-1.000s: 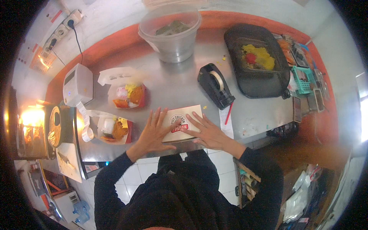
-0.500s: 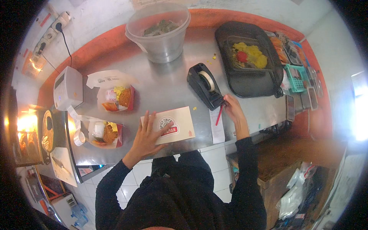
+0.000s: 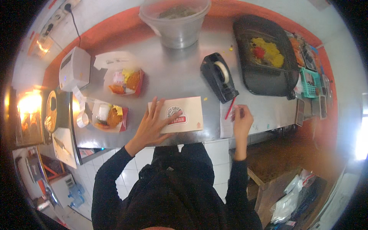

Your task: The person assembles food orders by placing rice balls and fried chicken into takeaway boxes, then adds pickles and sauces. The person closes the boxes and places them on the counter.

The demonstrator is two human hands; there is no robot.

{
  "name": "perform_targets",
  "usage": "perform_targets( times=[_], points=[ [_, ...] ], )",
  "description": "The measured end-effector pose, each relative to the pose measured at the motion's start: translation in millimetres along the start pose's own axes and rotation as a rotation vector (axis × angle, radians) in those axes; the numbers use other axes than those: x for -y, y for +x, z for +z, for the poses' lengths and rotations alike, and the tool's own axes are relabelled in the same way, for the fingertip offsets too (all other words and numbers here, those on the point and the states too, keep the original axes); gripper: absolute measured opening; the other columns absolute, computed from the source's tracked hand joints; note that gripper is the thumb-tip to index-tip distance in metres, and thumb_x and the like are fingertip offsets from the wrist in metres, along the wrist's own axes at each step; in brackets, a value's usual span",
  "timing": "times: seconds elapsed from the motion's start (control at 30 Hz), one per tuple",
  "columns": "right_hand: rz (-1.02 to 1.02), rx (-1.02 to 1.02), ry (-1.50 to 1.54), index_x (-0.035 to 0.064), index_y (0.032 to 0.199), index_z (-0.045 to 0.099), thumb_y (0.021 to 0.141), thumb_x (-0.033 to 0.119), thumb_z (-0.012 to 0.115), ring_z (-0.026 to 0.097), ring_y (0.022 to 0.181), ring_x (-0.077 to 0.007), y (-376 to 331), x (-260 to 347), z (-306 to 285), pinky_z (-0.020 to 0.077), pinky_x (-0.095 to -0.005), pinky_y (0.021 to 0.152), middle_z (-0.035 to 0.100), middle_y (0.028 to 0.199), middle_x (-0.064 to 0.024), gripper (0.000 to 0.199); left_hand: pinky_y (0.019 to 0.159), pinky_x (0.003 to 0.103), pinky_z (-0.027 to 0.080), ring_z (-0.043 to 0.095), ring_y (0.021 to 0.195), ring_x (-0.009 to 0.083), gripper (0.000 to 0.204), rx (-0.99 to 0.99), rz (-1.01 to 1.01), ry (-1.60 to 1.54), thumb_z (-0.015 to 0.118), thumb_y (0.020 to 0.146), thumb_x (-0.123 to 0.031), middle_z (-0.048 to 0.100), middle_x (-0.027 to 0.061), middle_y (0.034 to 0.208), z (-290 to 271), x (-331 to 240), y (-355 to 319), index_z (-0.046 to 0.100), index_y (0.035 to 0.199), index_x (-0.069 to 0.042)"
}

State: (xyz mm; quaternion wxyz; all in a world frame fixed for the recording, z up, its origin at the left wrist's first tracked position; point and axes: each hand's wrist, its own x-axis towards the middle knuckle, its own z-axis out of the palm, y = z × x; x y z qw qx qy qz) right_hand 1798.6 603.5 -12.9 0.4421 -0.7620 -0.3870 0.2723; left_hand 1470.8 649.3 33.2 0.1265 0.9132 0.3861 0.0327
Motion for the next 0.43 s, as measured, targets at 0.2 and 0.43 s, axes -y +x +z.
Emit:
perform_targets(
  times=[0.2,0.43],
  points=[
    [0.219,0.283,0.549,0.0001,0.109,0.064,0.092,0.01,0.058,0.06,0.052,-0.0113,-132.0,71.0,92.3,0.0475,-0.0244,0.049,0.066,0.07,-0.0106,0.02,0.107,0.063,0.021,0.012,0.138,0.0499,0.081,-0.062,0.005,-0.026,0.071,0.07,-0.045,0.019,0.0253,0.149,6.7,2.4,-1.7,0.035,0.142,-0.043],
    [-0.994,0.176,-0.028,0.0024,0.135,0.044,0.093,0.005,0.054,0.06,0.046,-0.0196,-107.7,-7.1,112.1,0.0498,-0.0266,0.049,0.07,0.072,-0.0055,0.044,0.107,0.064,0.019,0.011,0.139,0.0482,0.079,-0.088,-0.002,-0.063,0.069,0.073,-0.046,0.019,0.0243,0.15,11.4,10.0,-14.8,0.032,0.143,-0.042]
  ],
)
